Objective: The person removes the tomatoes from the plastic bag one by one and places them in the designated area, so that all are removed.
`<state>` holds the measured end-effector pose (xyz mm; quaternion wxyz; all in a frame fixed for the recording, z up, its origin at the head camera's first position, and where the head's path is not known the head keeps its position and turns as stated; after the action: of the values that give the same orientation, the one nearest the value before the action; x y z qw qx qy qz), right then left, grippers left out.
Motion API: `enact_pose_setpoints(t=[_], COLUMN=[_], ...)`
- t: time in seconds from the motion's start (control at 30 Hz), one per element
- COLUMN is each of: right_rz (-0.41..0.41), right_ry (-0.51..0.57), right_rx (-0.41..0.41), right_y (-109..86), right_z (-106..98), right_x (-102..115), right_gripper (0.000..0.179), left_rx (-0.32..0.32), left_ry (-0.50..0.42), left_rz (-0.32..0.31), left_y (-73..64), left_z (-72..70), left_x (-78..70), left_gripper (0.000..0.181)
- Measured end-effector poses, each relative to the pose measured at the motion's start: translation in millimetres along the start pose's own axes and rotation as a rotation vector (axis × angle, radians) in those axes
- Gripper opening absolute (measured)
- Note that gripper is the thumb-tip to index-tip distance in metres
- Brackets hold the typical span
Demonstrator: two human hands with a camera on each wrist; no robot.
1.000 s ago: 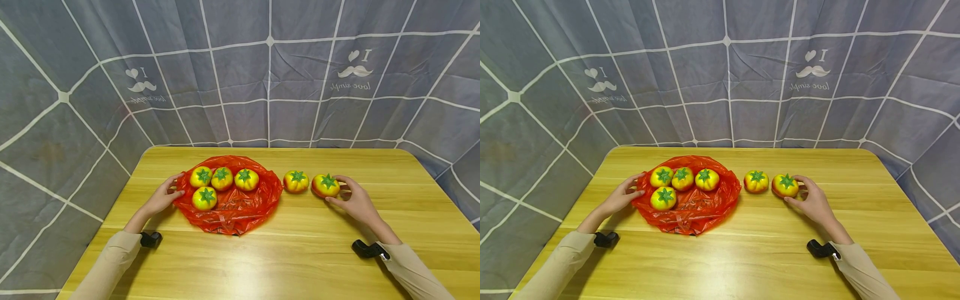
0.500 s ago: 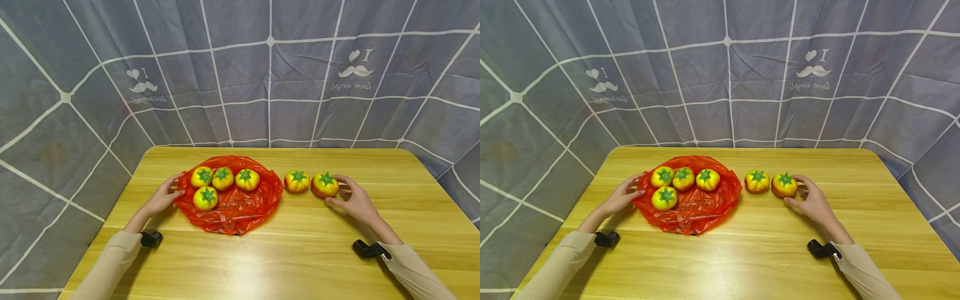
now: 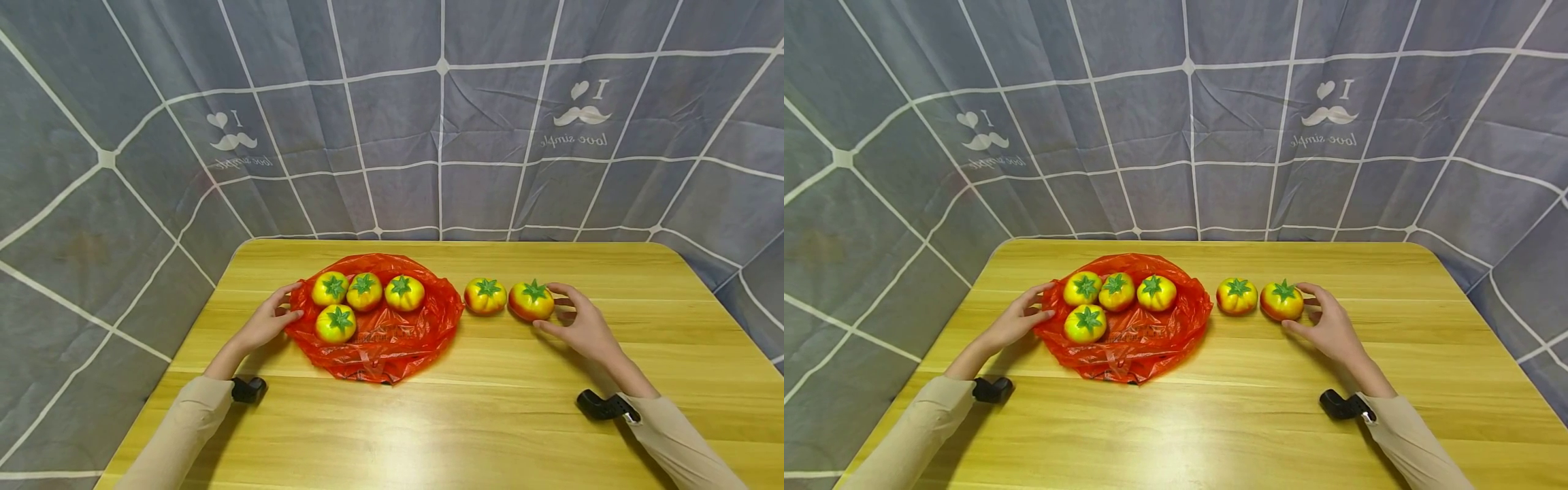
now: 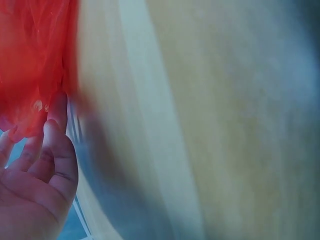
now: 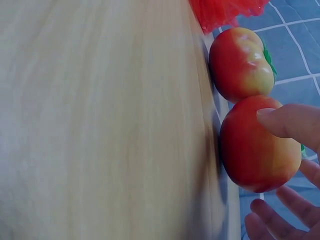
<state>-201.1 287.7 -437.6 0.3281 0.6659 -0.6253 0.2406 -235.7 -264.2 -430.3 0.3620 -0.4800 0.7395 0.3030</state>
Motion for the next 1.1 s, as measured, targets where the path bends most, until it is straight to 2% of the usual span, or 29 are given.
enact_pose_setpoints(t=[0.2, 0.8, 1.1], right_rz=[-0.041, -0.112, -0.162], right_ry=[-0.015, -0.038, -0.009], right_rx=[-0.054, -0.199, -0.274], right_y=[-2.1, -9.2, -13.6], right_z=[-1.3, -7.5, -9.9], right_x=[3.5, 26.7, 38.5], right_gripper=[0.068, 0.067, 0.068], left_rx=[-0.003, -0.015, -0.021], left_ry=[-0.027, -0.025, -0.034], left_rz=[0.008, -0.003, -0.001], left_y=[-0.5, -3.7, -4.2], left_z=[1.5, 2.6, 2.8], left_x=[-1.2, -4.5, -6.1], left_gripper=[0.058, 0.059, 0.059])
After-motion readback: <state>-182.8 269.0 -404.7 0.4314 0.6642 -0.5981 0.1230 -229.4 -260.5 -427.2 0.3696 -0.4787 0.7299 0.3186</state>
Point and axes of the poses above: each hand's wrist, its own y-axis towards the middle knuckle, its own z-axis out of the palm, x = y × z, the point moved 2 cm from there along y, towards the middle knuckle, and after that the axes turned 8 degrees about z, right-handed, at the moved point
